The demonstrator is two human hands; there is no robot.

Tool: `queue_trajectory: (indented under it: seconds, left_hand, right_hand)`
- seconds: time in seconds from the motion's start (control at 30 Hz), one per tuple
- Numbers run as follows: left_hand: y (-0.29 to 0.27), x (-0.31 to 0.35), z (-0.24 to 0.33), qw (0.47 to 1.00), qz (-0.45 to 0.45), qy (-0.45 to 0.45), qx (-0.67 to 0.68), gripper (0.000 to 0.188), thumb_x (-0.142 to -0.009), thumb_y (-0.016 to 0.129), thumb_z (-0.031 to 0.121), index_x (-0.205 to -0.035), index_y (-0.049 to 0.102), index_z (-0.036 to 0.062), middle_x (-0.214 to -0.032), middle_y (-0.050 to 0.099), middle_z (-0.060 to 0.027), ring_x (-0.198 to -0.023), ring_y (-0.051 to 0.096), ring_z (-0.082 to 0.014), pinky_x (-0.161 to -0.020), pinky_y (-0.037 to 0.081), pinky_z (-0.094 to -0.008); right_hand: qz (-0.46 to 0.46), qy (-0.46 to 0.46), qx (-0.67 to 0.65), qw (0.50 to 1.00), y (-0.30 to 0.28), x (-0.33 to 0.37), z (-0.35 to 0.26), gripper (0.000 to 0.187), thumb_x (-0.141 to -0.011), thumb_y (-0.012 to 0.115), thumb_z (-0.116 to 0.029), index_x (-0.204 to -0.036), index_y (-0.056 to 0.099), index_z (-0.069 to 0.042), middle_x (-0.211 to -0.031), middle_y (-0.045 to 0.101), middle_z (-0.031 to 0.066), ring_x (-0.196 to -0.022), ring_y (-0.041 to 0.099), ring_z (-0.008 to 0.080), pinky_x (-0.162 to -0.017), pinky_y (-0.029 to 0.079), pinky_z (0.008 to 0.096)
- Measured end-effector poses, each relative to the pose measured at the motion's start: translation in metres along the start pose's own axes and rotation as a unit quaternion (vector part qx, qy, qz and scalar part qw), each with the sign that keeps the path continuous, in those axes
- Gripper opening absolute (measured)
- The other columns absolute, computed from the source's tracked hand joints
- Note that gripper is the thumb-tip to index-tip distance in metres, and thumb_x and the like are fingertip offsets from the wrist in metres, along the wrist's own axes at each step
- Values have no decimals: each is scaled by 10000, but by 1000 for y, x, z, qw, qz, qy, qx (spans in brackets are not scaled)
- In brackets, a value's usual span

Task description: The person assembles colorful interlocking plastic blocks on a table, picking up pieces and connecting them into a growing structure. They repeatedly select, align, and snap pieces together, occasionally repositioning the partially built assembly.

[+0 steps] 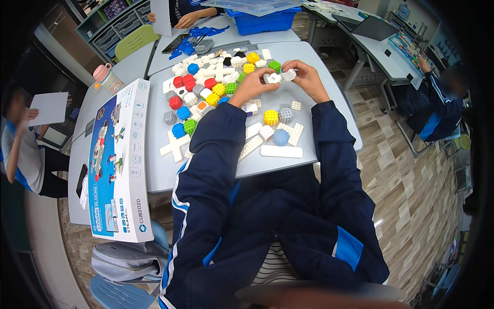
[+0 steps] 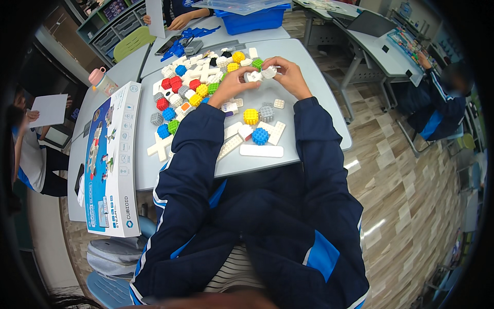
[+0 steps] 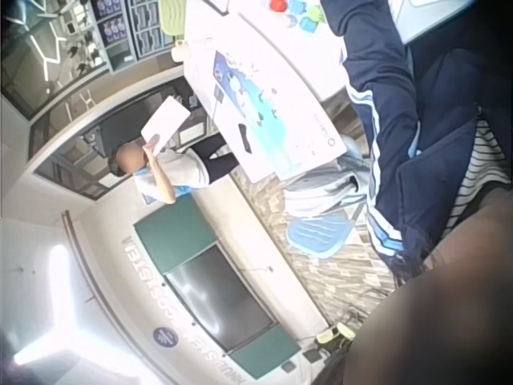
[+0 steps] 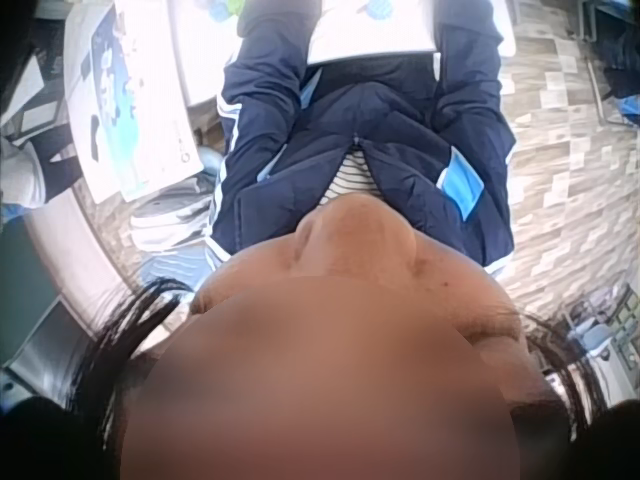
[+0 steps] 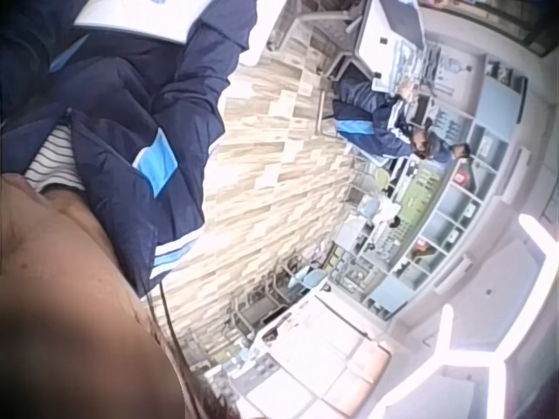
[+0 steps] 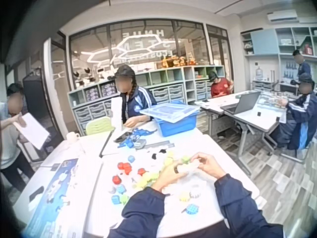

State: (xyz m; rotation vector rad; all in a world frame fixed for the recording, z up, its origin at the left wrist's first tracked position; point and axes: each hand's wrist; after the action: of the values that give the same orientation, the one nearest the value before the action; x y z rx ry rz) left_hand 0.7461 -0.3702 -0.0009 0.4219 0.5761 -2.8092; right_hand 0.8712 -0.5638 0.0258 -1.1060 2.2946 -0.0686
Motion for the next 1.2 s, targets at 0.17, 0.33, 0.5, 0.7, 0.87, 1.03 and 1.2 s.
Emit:
queue_trajectory:
  seconds: [0.17,0.33,0.5,0.7,0.87,1.03,1.2]
  left_hand:
    - [2,1,9,999,37,-3,2,554,-789,864,316,-1243,683,55,-907,735,-76,-772,680,-145,-727,543,-298]
    - [6,4,21,980,124,100,-119,475,-797,829,257,-1195,678,44,-874,725,-108,-752,696,-190,-729,552,-317]
    - [0,7,27,970,112,135,-168,476,-784,823,235,-1191,662,47,-958,724,-147,-825,720,-266,-774,563,-355]
    - [11,13,40,908,57,284,-304,455,-776,783,91,-1198,616,58,-1233,672,-148,-1101,660,-342,-951,534,-413]
    - [6,16,52,922,32,236,-307,454,-766,770,62,-1193,618,47,-1266,649,-161,-1212,600,-353,-1011,503,-422]
    - [-14,29,56,934,-9,152,-324,466,-807,807,154,-1230,647,42,-1272,661,-169,-1213,607,-350,-1012,504,-412]
    - [-49,63,79,923,93,163,-335,528,-853,818,272,-1284,642,22,-1275,672,-176,-1190,615,-352,-1029,487,-428]
  right_hand:
    - [16,43,-56,997,0,4,-5,281,-860,704,37,-1127,692,-49,-1230,676,36,-1158,630,151,-1028,489,314]
    - [29,33,-53,998,3,7,-15,347,-855,734,-16,-1197,698,-62,-1228,684,35,-1161,636,157,-1008,489,307]
    - [16,31,2,999,0,9,-18,364,-881,747,-84,-1241,694,-62,-1130,705,51,-946,668,114,-845,522,252]
    - [37,158,-49,985,-5,9,-9,363,-945,751,-322,-1207,714,-74,-855,696,7,-692,605,37,-604,447,203]
    - [61,172,-75,980,3,5,-6,349,-911,790,-328,-1143,742,-71,-803,718,20,-643,638,72,-543,459,222]
    - [-41,156,14,987,7,9,-12,339,-839,840,-330,-1034,771,-62,-845,738,37,-667,659,99,-562,474,227]
    - [-57,158,89,982,11,10,-9,295,-843,830,-313,-993,778,-65,-872,743,46,-687,663,115,-593,500,262]
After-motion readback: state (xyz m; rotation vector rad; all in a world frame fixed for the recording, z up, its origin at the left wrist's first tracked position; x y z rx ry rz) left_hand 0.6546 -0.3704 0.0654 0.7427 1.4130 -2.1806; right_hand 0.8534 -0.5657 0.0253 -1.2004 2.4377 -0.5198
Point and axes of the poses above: each hand's wrist, its own x-axis away from the middle knuckle, its own y-axis out of the palm, z = x × y
